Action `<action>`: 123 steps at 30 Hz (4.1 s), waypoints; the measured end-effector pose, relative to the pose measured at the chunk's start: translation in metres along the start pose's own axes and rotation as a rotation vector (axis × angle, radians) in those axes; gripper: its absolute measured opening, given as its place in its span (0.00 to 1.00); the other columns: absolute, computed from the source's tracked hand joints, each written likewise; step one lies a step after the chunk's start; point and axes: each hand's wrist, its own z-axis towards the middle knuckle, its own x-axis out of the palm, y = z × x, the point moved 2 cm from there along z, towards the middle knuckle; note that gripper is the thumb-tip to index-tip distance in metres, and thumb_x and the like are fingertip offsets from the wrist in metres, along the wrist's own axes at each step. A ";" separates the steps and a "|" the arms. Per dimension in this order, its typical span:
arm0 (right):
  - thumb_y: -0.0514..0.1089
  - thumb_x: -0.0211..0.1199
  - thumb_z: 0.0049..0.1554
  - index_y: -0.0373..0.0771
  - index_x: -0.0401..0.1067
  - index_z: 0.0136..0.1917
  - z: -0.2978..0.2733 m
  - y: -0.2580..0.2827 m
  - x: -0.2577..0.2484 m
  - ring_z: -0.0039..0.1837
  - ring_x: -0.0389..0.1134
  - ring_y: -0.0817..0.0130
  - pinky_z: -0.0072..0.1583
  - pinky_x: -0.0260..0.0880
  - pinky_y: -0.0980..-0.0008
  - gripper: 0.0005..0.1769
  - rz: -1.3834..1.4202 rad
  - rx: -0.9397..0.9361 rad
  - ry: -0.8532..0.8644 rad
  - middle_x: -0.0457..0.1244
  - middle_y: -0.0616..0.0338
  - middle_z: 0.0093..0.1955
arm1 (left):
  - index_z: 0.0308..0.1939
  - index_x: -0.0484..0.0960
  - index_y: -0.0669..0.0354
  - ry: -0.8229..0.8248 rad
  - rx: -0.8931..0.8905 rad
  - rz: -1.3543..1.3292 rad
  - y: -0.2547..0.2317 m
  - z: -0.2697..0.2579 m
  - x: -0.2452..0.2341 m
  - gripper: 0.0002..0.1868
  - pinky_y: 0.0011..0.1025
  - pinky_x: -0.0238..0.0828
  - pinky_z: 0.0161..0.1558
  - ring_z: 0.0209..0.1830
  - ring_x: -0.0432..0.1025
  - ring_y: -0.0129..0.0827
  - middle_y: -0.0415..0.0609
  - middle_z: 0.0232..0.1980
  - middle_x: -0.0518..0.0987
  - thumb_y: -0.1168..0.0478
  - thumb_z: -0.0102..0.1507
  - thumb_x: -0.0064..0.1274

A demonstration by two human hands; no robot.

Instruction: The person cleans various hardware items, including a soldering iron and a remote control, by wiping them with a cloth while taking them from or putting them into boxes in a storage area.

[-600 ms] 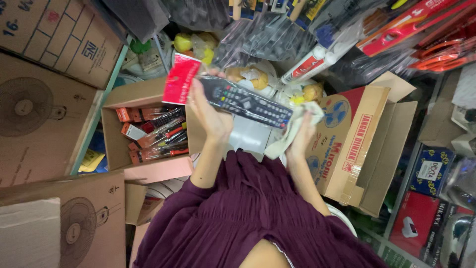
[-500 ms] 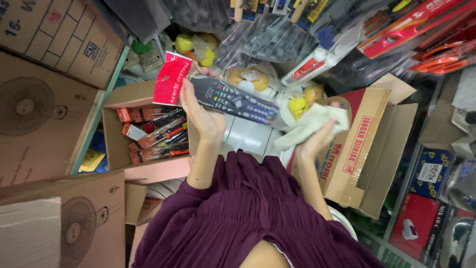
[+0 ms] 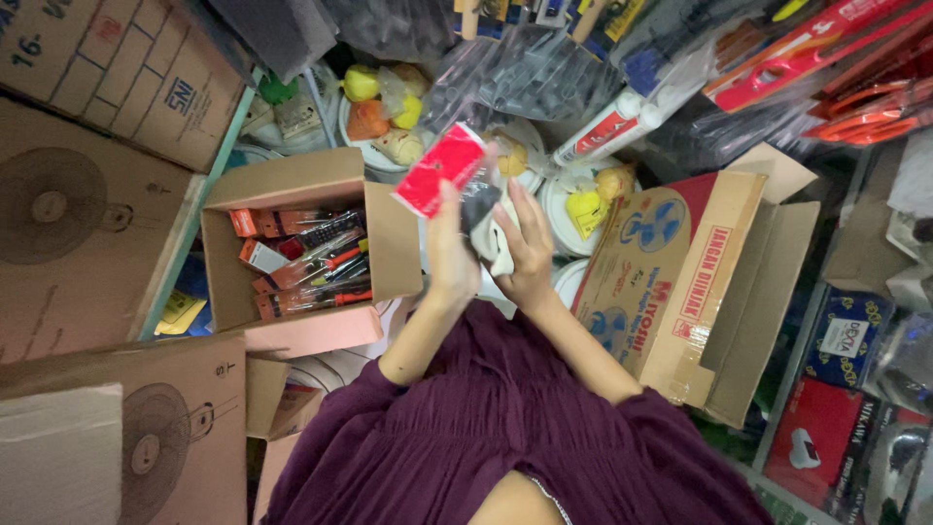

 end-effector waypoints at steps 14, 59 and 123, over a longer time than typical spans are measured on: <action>0.44 0.54 0.73 0.28 0.72 0.67 -0.064 -0.098 -0.031 0.54 0.65 0.44 0.60 0.64 0.54 0.18 0.200 0.991 -0.158 0.65 0.32 0.58 | 0.67 0.70 0.68 -0.086 0.299 0.030 -0.045 0.028 -0.038 0.26 0.33 0.71 0.60 0.57 0.75 0.35 0.54 0.61 0.79 0.49 0.76 0.34; 0.51 0.63 0.60 0.30 0.75 0.50 0.053 -0.008 -0.046 0.50 0.70 0.54 0.55 0.70 0.62 0.19 0.246 0.165 0.160 0.68 0.47 0.46 | 0.44 0.72 0.64 0.739 0.138 1.358 0.021 -0.005 -0.029 0.15 0.48 0.71 0.42 0.36 0.75 0.59 0.63 0.33 0.79 0.54 0.73 0.42; 0.61 0.75 0.43 0.27 0.56 0.82 0.364 -0.186 -0.164 0.48 0.69 0.76 0.42 0.65 0.84 0.63 0.393 0.136 -0.123 0.55 0.51 0.75 | 0.56 0.79 0.67 0.600 0.503 0.505 -0.030 0.326 0.294 0.13 0.17 0.73 0.46 0.41 0.72 0.13 0.40 0.42 0.82 0.58 0.80 0.50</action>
